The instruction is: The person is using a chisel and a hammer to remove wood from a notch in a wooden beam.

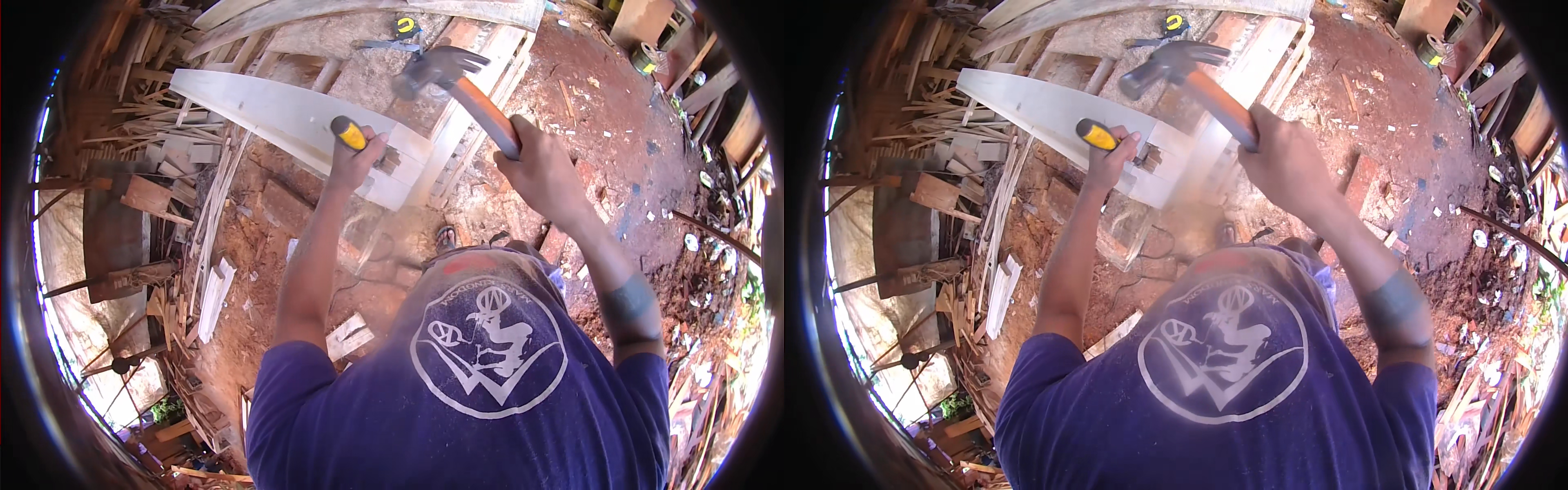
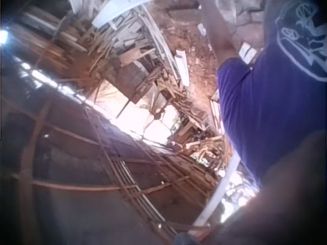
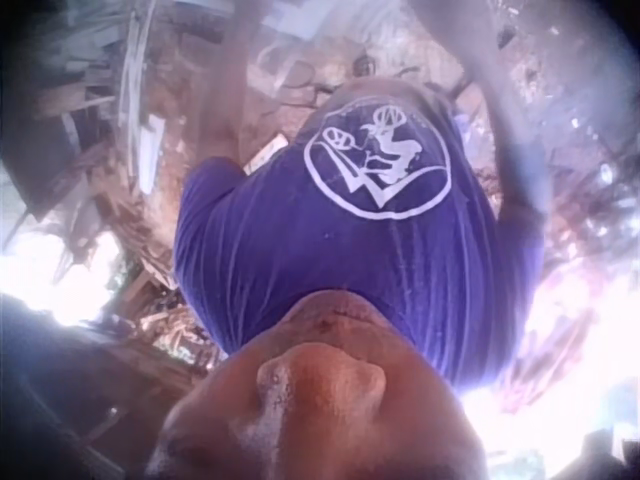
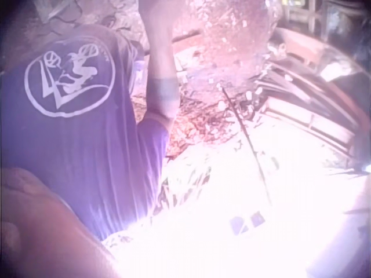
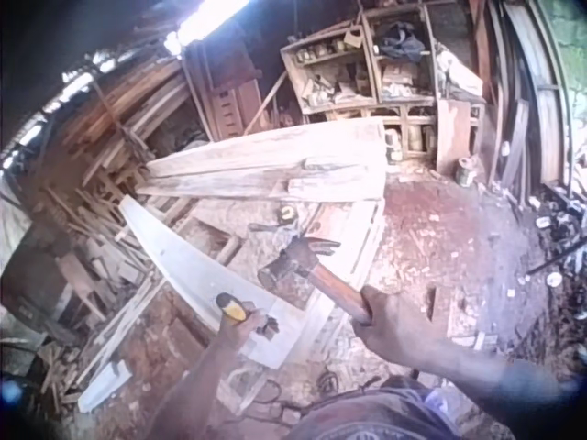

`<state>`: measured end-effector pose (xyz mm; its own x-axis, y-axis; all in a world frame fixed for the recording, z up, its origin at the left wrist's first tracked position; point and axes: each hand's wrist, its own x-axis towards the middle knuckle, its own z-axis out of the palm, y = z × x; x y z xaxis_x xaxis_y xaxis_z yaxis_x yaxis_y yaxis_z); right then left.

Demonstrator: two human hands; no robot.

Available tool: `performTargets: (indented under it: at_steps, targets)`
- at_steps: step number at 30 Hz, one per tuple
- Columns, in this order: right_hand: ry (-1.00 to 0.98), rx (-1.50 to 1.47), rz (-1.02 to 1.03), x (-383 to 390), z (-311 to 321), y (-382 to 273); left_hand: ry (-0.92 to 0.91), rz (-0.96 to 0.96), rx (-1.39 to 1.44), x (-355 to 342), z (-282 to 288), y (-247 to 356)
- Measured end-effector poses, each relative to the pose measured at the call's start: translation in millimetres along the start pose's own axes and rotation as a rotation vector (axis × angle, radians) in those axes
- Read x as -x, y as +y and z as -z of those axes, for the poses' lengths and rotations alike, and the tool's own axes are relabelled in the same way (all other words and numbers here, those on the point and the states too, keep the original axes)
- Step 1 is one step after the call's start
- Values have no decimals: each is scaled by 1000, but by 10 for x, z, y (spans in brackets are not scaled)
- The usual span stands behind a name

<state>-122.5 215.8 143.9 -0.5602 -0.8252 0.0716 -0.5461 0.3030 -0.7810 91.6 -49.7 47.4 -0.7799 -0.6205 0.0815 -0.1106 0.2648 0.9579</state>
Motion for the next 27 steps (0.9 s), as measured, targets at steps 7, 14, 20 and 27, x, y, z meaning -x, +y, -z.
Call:
performTargets:
  at_steps: [7, 14, 20, 27]
  targets:
    - [377, -153, 600, -374, 352, -1117, 61, 22, 37, 91, 12, 12]
    - [-119, 368, 444, -428, -177, -578, 94, 0, 19, 8, -29, -54]
    - [417, 72, 715, -555, 372, -1255, 47, 9, -8, 115, 49, -55]
    - [-199, 324, 332, -367, -207, -559, 33, 12, -25, 70, -32, -58]
